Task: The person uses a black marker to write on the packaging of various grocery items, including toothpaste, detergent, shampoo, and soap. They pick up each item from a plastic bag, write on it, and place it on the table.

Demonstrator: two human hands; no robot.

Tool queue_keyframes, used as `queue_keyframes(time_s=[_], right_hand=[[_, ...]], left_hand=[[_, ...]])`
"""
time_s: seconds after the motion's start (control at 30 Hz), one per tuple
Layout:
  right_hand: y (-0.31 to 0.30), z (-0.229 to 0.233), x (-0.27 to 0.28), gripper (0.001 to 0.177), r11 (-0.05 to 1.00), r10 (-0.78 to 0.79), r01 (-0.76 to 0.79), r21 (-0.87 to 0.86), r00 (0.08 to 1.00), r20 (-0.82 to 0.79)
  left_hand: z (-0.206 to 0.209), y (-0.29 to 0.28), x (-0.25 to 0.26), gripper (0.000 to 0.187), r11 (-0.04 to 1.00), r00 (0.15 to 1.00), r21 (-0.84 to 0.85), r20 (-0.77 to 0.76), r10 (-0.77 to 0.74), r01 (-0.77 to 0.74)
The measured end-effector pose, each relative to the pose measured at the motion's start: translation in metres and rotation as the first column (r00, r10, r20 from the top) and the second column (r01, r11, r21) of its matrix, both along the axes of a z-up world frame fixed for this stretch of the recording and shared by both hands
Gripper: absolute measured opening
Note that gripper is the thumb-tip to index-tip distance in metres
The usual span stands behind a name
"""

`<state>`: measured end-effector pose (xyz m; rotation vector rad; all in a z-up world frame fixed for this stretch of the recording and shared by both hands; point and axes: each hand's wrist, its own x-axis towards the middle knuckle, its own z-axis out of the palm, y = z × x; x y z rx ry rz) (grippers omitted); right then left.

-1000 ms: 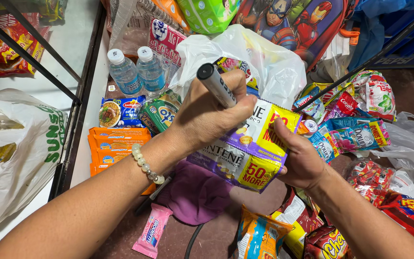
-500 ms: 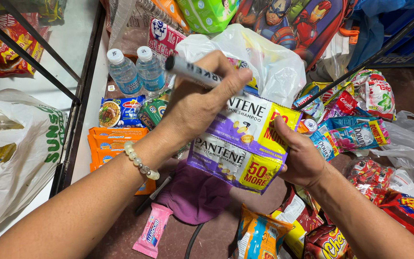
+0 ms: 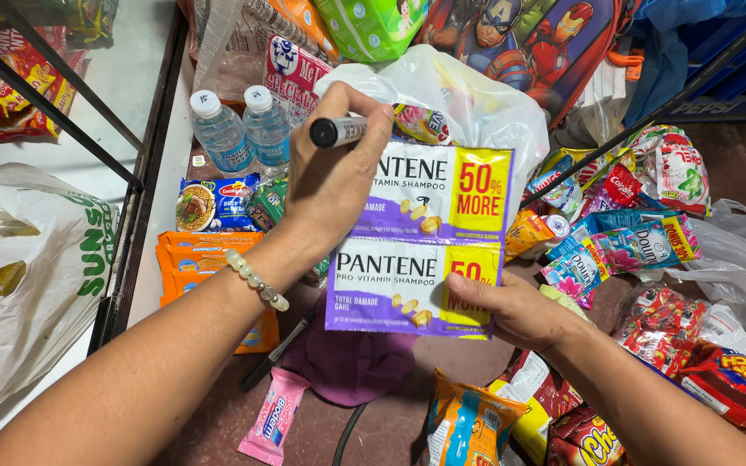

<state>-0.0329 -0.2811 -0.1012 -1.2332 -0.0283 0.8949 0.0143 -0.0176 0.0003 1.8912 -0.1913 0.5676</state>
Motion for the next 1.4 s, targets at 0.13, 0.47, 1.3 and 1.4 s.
queue_keyframes(time_s=[0.13,0.47,1.3,1.4], right_hand=[[0.002,0.002,0.005,0.056,0.994,-0.058,0.06,0.092,0.998,-0.017],[0.005,0.016,0.012,0.051,0.963,-0.234,0.238,0.126,0.971,-0.045],[0.009,0.024,0.008,0.044,0.951,-0.269,0.264,0.161,0.963,0.006],[0.01,0.027,0.008,0.045,0.956,-0.255,0.247,0.161,0.967,0.029]], left_hand=[[0.011,0.012,-0.006,0.028,0.998,0.981,0.049,0.184,-0.055,0.047],[0.025,0.007,-0.02,0.04,0.986,0.919,-0.051,0.374,-0.126,0.156],[-0.014,-0.02,-0.018,0.024,0.912,0.913,0.061,-0.066,-0.403,0.407],[-0.014,-0.02,-0.018,0.025,0.909,0.905,0.035,-0.116,-0.409,0.415]])
